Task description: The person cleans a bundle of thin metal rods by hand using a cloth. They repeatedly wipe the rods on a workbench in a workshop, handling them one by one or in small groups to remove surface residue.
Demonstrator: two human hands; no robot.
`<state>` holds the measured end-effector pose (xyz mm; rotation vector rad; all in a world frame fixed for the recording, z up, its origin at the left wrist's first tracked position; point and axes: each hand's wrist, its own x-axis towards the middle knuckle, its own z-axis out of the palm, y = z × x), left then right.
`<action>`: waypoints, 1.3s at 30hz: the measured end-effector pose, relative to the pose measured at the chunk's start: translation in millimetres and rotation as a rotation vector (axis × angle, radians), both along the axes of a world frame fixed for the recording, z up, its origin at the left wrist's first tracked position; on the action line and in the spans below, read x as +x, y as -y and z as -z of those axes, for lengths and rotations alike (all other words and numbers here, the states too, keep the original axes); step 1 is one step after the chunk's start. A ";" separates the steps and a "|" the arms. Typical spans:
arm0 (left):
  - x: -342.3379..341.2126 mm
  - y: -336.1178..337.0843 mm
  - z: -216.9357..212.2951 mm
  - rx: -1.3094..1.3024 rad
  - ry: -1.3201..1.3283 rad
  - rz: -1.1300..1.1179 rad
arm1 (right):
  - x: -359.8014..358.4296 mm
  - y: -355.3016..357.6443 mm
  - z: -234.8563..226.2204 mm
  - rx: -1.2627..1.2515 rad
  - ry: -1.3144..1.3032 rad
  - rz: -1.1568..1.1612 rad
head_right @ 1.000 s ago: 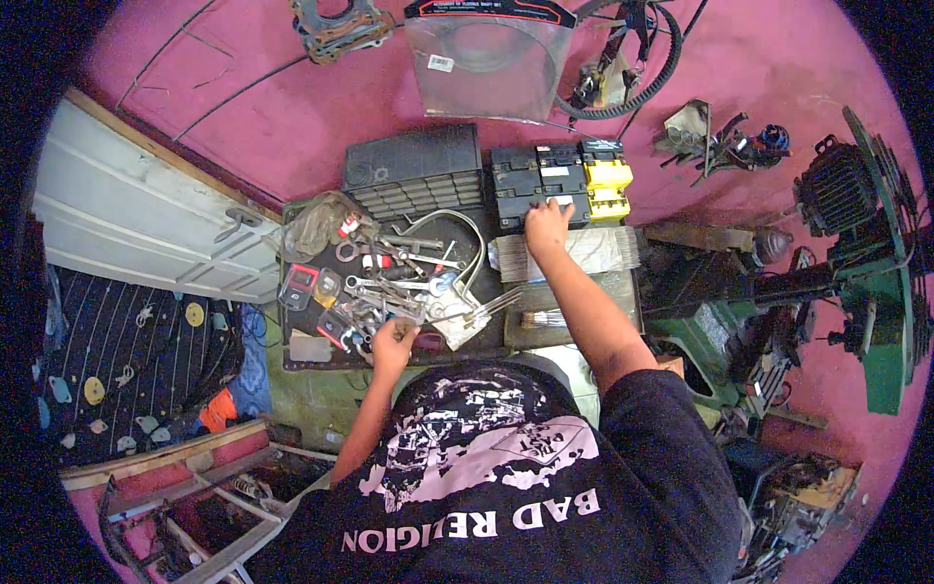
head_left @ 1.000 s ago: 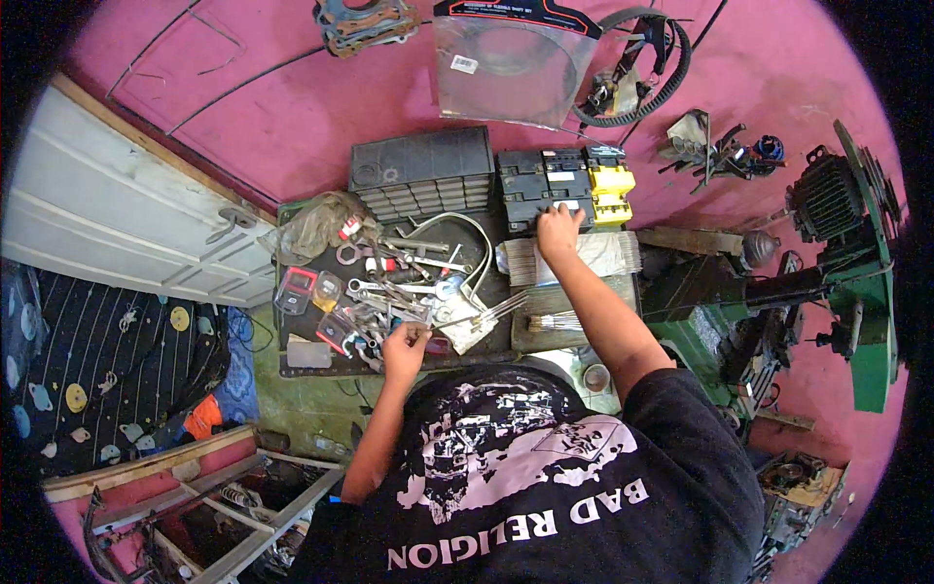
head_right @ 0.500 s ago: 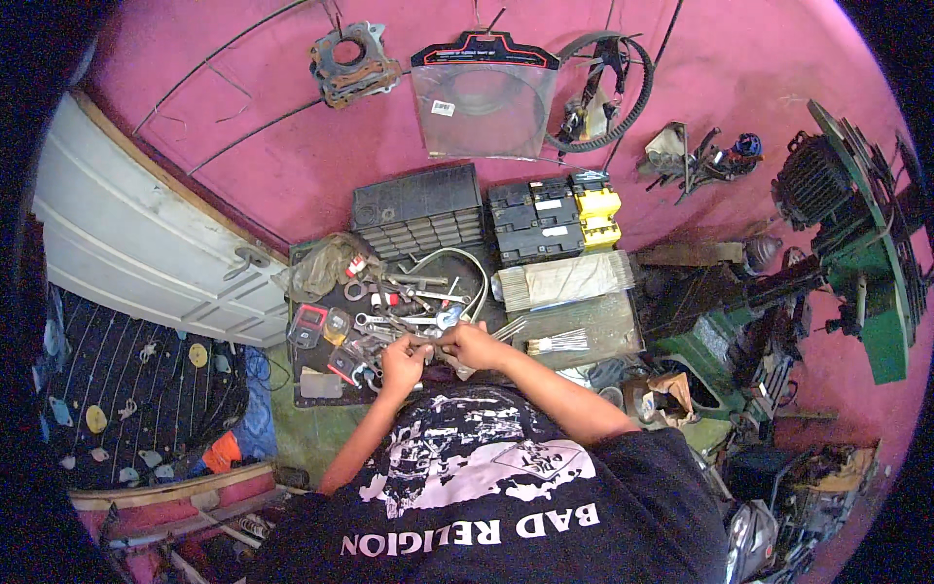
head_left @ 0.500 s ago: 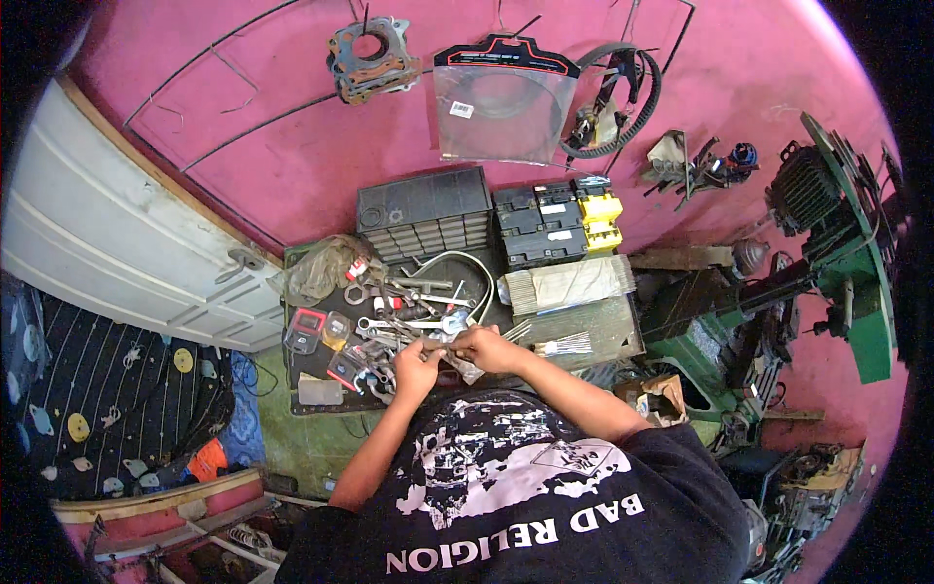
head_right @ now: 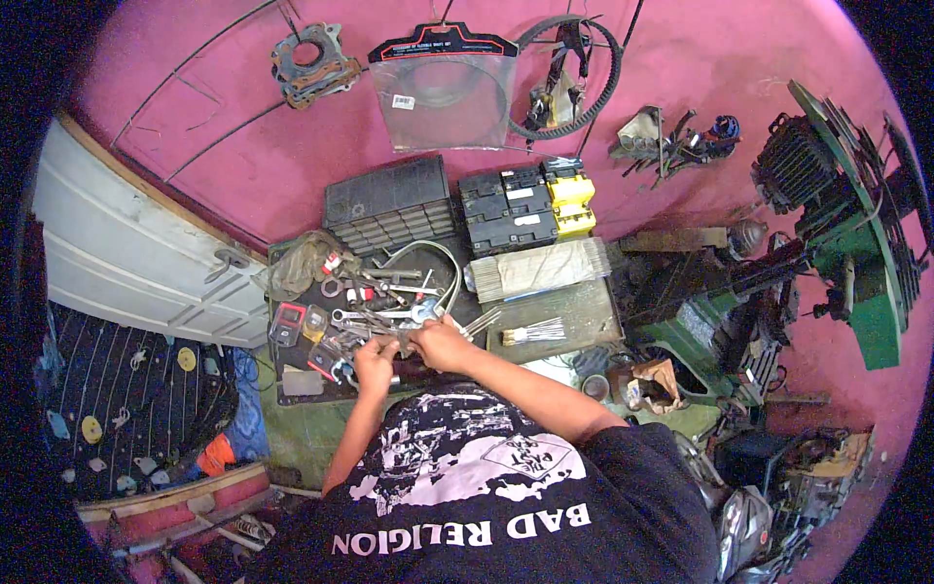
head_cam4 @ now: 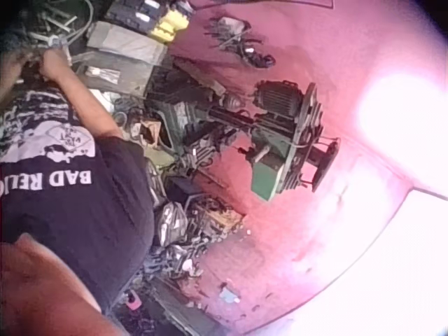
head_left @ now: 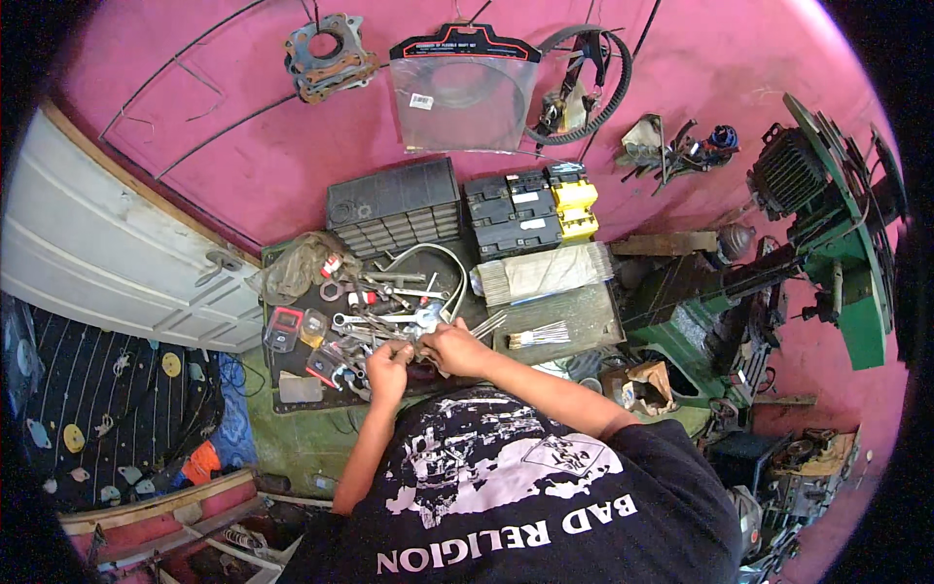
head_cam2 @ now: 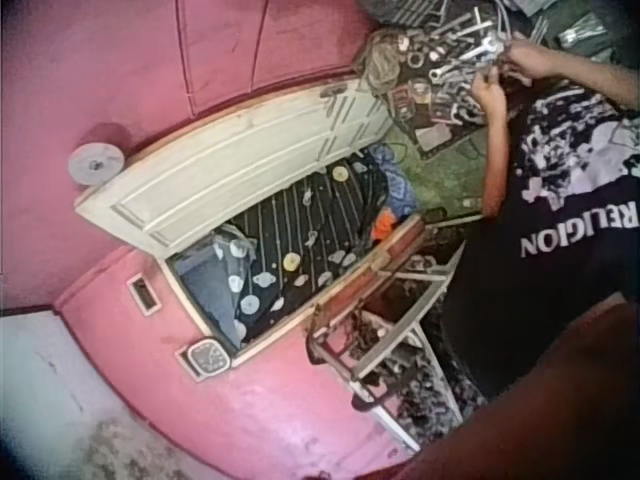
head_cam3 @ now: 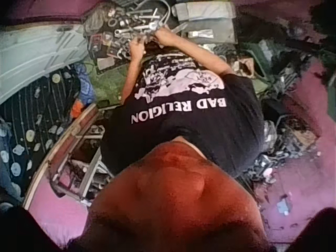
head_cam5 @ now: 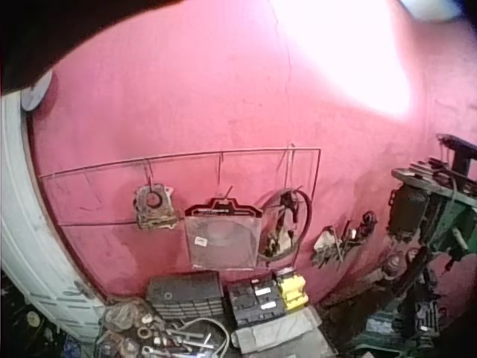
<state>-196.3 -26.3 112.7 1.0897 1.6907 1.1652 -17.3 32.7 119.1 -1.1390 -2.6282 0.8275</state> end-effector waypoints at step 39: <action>39.5 20.0 26.7 0.147 0.417 -0.490 | 98.4 0.3 21.9 -0.196 -0.242 -0.092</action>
